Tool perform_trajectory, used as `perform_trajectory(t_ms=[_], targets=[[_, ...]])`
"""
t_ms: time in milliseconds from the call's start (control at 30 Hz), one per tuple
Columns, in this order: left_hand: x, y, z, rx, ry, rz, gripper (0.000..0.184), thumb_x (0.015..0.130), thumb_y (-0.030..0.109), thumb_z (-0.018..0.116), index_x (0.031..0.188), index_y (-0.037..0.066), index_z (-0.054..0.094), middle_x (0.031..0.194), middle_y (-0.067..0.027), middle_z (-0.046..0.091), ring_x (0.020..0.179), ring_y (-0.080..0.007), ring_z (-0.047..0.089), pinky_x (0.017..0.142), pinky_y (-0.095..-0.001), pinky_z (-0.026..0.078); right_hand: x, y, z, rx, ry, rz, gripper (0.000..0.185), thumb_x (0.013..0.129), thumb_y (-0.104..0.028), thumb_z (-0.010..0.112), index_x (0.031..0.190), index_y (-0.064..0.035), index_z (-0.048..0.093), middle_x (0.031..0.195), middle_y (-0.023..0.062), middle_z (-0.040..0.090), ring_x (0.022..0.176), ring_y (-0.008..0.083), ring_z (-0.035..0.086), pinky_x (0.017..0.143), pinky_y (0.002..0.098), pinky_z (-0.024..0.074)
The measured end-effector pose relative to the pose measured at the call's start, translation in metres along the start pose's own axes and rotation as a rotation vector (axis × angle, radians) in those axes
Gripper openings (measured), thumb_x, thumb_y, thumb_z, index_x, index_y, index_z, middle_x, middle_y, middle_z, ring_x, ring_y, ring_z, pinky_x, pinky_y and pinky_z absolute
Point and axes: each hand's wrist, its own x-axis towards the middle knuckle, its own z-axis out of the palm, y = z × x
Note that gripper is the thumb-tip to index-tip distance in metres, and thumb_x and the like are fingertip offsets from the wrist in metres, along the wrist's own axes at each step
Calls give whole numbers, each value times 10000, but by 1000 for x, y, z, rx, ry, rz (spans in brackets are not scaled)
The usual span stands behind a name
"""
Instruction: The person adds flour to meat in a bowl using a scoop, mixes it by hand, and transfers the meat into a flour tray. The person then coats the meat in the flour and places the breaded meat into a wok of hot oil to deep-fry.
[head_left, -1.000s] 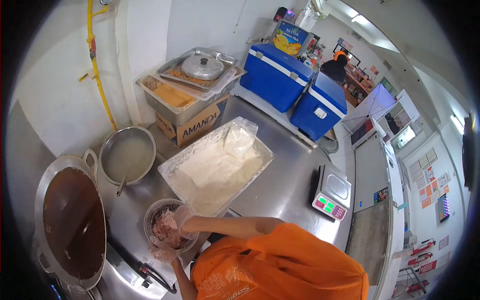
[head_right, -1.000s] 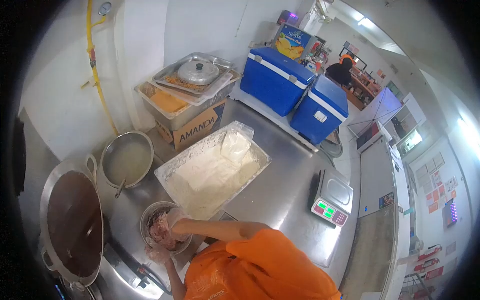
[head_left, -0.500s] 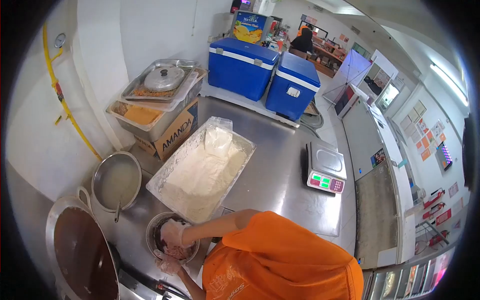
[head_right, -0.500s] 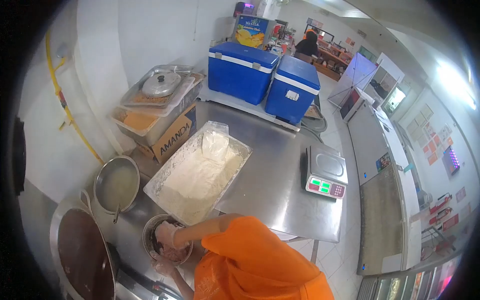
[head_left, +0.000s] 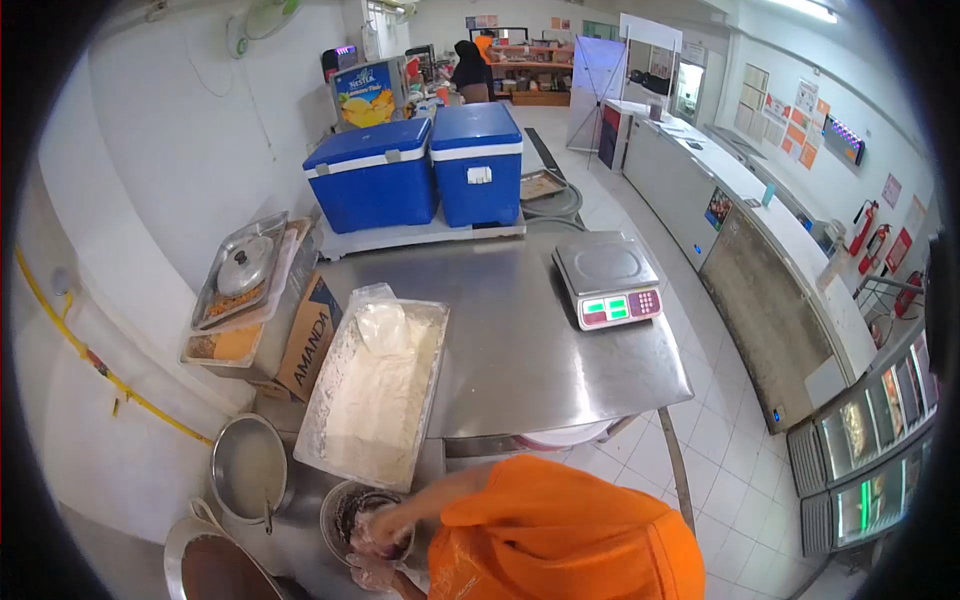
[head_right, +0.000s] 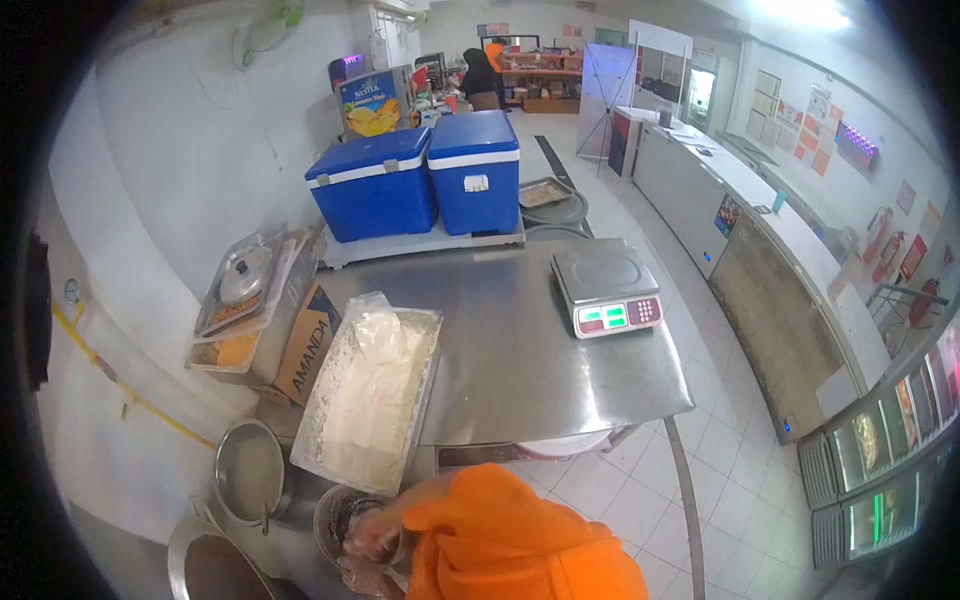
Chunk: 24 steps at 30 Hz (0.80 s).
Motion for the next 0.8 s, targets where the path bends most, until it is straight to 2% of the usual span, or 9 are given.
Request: perform_trajectory(t_ms=[33, 133, 200, 267, 367, 533, 633, 733, 800], targets=[[-4, -6, -5, 13, -5, 6, 448, 950, 415, 527, 1205, 53, 600, 952, -215, 667, 938, -368, 637, 810, -491, 504, 0, 7, -9, 2, 40, -164, 59, 756, -105, 683, 753, -54, 655, 934, 166, 633, 855, 316, 598, 725, 434, 489], [-12, -13, -12, 29, -21, 28, 460, 951, 432, 514, 1198, 54, 608, 945, -216, 668, 927, -366, 638, 807, -500, 499, 28, -22, -45, -480, -183, 818, 131, 767, -156, 684, 837, -46, 666, 961, 169, 649, 875, 307, 618, 755, 426, 496], [-13, -3, -35, 46, -56, 46, 468, 953, 442, 506, 1193, 55, 612, 941, -216, 669, 921, -364, 639, 805, -506, 495, 40, -28, -46, -649, -207, 1030, 191, 775, -190, 685, 892, -40, 673, 979, 171, 660, 888, 301, 631, 775, 420, 501], [-5, 18, -57, -74, -103, -187, 492, 959, 463, 479, 1169, 43, 626, 934, -220, 669, 919, -372, 636, 808, -512, 488, 46, -20, -19, -699, -165, 1090, 251, 782, -223, 685, 948, -35, 680, 997, 173, 670, 901, 295, 644, 795, 415, 506], [-7, -44, 10, -225, -4, -189, 534, 971, 476, 442, 1075, 9, 678, 918, -214, 673, 907, -417, 623, 825, -490, 484, 40, -6, 25, -688, -226, 1061, 344, 793, -274, 686, 1032, -26, 691, 1024, 175, 686, 921, 286, 663, 826, 407, 513], [-33, -32, -10, -92, 113, -67, 425, 964, 389, 476, 976, 13, 675, 891, -201, 663, 858, -384, 625, 782, -481, 487, 34, -84, -24, -568, -682, 936, 302, 819, -212, 626, 1012, 13, 685, 1033, 224, 671, 960, 345, 652, 853, 429, 512], [-35, -21, -15, -29, 195, -81, 369, 960, 337, 497, 916, 15, 673, 875, -194, 658, 829, -364, 627, 757, -475, 489, 57, -77, -26, -648, -534, 1040, 284, 834, -176, 590, 999, 36, 681, 1039, 253, 662, 983, 380, 645, 870, 442, 511], [-17, 9, -59, -141, 35, -350, 396, 964, 357, 493, 873, 15, 671, 870, -210, 647, 811, -367, 626, 754, -471, 489, 60, -43, 19, -686, -291, 1131, 264, 844, -128, 546, 960, 66, 683, 1012, 290, 656, 990, 413, 643, 882, 457, 509], [-8, 15, -68, -200, -15, -528, 419, 969, 388, 483, 877, 21, 663, 893, -219, 643, 829, -389, 619, 764, -480, 490, 46, -25, 31, -641, -455, 974, 240, 828, -167, 566, 864, 31, 697, 938, 281, 665, 948, 410, 654, 831, 456, 522]])
